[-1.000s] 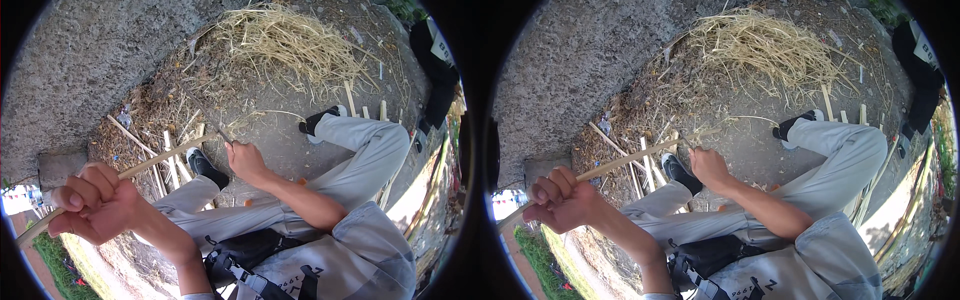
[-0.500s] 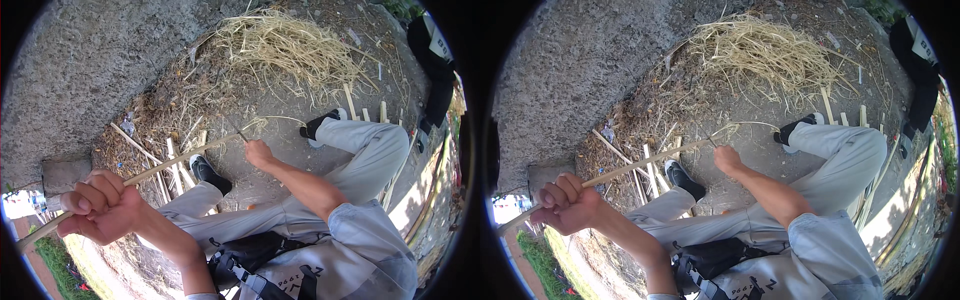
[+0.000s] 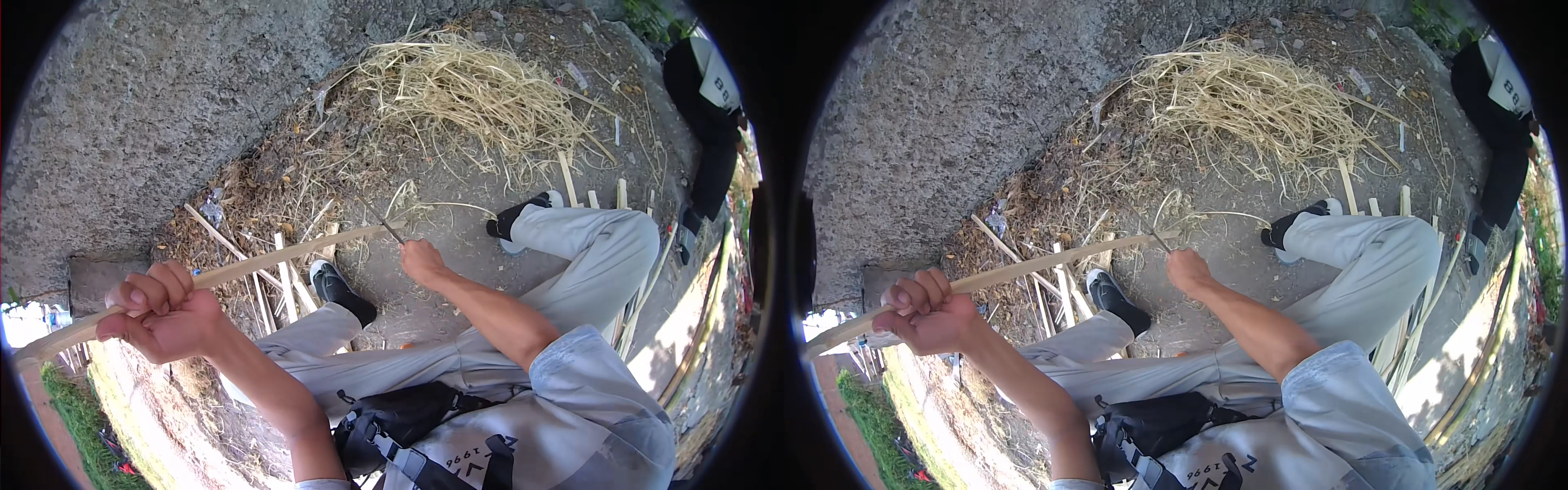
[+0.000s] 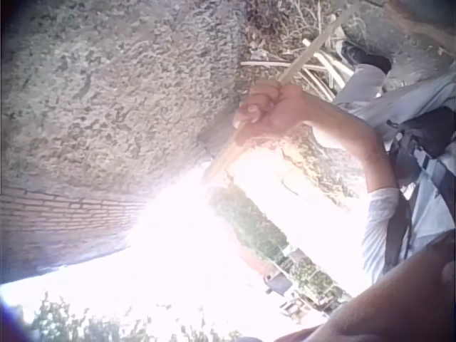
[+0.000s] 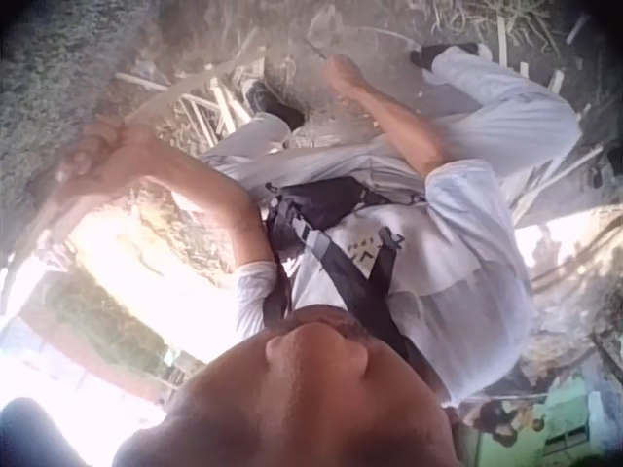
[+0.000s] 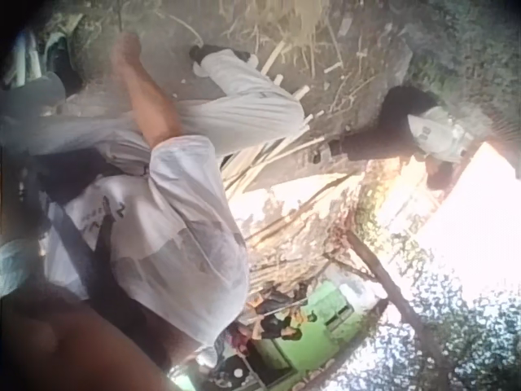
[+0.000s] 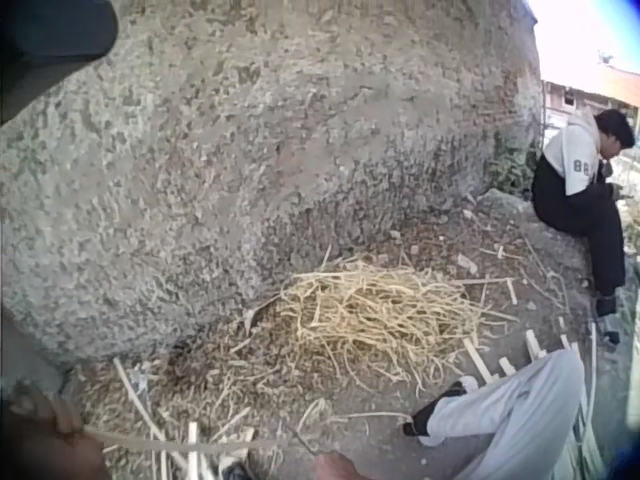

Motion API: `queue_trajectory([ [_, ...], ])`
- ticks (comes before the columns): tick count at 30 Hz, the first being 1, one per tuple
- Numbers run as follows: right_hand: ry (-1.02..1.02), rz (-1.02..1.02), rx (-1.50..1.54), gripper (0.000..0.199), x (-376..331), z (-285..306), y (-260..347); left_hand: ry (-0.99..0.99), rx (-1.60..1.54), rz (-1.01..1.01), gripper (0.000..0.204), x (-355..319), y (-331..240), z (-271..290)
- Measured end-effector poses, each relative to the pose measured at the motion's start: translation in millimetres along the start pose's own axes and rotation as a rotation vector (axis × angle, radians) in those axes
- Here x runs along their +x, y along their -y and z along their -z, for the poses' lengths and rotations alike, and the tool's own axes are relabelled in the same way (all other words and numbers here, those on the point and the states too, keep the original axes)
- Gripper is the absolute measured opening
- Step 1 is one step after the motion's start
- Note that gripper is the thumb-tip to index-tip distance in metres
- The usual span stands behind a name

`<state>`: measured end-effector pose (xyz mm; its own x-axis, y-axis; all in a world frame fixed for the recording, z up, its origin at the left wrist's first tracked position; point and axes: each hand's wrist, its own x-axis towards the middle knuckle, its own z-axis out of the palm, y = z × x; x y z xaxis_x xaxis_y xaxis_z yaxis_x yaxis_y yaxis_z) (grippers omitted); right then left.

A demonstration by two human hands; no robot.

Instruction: The person shaves and splits a piece of bamboo using a machete while sitting on the ground.

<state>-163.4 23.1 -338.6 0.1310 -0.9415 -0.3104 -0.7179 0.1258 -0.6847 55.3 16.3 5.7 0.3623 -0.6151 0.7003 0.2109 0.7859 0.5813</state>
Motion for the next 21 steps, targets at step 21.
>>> queue_trajectory([
  [21, 0.083, 0.054, 0.052, 0.032, -28.8, 22.3, 37.0, 0.168, -0.003, -0.010, 0.056, 1.4, -21.6, -9.0],
])
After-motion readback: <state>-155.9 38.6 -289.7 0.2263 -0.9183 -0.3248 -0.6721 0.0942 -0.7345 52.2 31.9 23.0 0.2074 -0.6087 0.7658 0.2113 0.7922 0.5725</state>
